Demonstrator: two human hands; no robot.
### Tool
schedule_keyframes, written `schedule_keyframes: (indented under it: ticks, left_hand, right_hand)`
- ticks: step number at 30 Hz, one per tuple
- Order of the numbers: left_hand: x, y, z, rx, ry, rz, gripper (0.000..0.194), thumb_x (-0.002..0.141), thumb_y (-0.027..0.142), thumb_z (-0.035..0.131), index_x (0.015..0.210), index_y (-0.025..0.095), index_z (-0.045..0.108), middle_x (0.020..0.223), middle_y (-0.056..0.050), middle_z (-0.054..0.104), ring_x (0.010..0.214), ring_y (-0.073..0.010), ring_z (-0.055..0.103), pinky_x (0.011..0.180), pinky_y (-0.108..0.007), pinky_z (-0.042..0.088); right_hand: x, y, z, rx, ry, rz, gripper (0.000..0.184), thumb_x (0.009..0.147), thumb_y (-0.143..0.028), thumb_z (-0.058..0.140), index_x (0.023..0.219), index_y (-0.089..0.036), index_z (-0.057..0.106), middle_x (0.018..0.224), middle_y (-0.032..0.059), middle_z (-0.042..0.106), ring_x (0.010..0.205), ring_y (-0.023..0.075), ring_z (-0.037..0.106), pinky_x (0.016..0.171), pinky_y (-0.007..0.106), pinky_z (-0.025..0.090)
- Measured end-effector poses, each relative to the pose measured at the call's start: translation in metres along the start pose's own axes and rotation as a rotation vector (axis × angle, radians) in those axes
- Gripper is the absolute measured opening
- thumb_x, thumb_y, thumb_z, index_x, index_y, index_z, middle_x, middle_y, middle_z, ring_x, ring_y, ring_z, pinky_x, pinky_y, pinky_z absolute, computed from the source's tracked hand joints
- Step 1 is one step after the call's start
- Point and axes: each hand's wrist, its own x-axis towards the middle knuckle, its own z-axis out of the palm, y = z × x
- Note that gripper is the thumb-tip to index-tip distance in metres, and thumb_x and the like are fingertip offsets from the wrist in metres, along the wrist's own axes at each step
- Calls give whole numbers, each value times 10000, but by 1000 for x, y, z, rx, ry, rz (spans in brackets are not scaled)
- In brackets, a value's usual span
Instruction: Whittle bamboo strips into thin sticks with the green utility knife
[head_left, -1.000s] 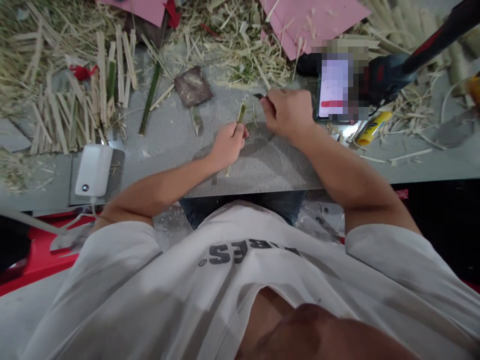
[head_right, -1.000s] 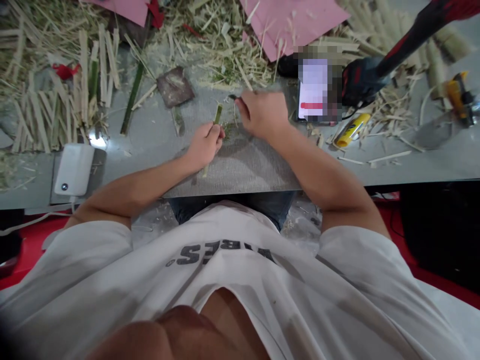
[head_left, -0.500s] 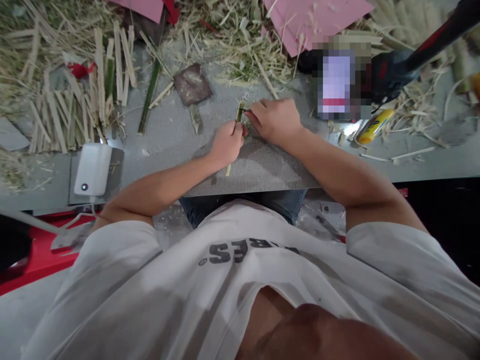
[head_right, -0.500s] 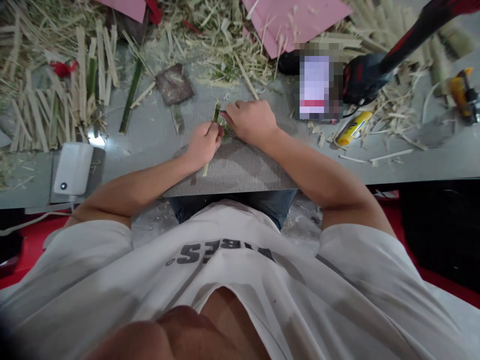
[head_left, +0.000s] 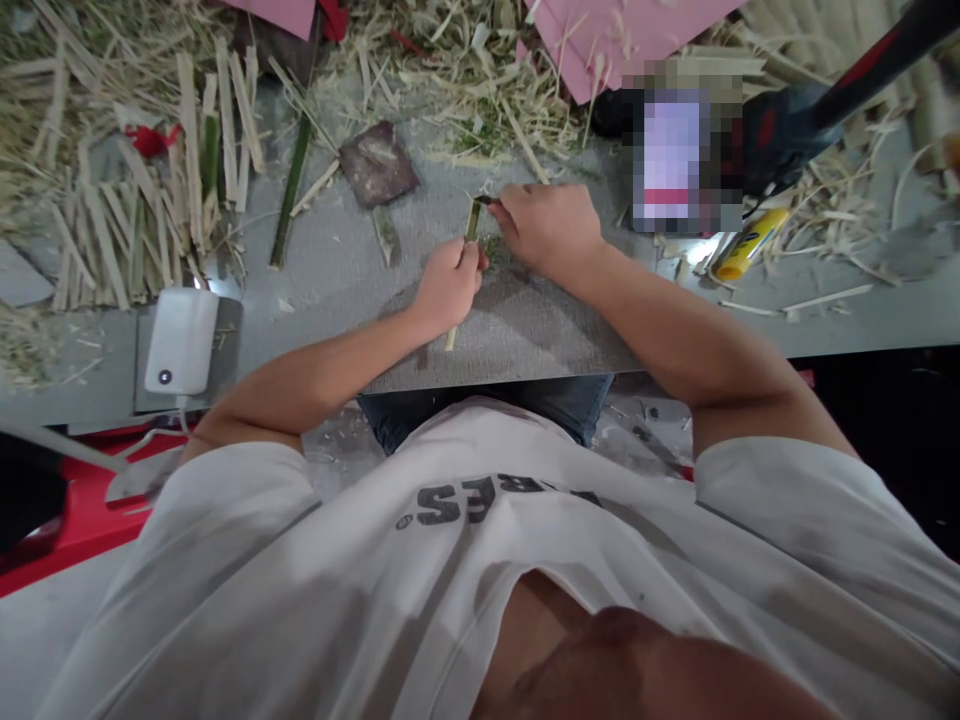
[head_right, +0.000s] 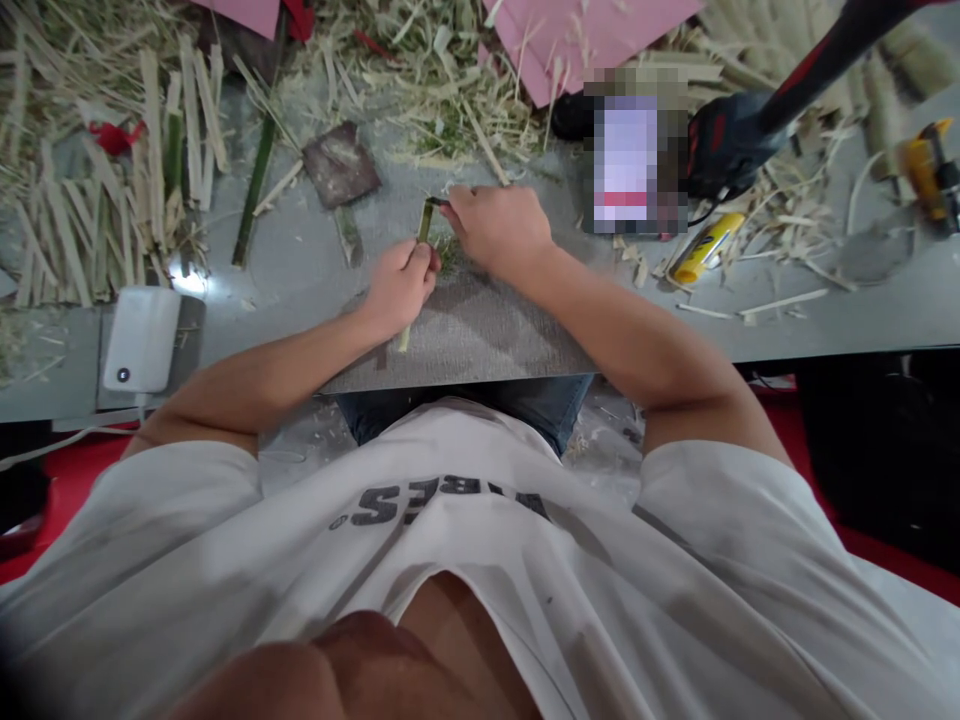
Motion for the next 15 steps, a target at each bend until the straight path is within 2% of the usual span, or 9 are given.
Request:
schedule_keyframes:
  ticks: [3,8,12,15]
  left_hand:
    - [-4,3,0,-29,-3,-44,449,1226,296,392,791,243,490,584,40,368,501,-126,350,555,-316,242]
    - [-10,12,0,-4,-34,-32,455,1224,300,392,791,230,515,602,19,425,535,-128,384,567,-317,270]
    - [-10,16,1,-43,-4,-87,438,1207,250,392,785,229,506,594,27,380,521,-124,345,547,-311,244]
    - [-7,18,0,-119,-26,-129,433,1206,258,408,778,233,474,614,36,351,506,-112,309,541,-304,265]
  right_hand:
    - [1,0,0,-1,-5,-4,584,1296,-472,277,1483,-125,707,1331,215,801,1069,312,730,840,396,376]
    - [-7,3,1,-22,16,-28,599,1288,-457,259,1469,-108,710,1313,237,800,1030,333,742,782,409,342]
    - [-12,-3,7,-13,35,-2,615,1281,-436,217,1436,-101,709,1313,267,784,1010,339,732,765,409,335]
    - [-16,-9,13,-15,34,-38,640,1277,-426,165,1409,-111,707,1293,261,779,960,317,703,764,410,342]
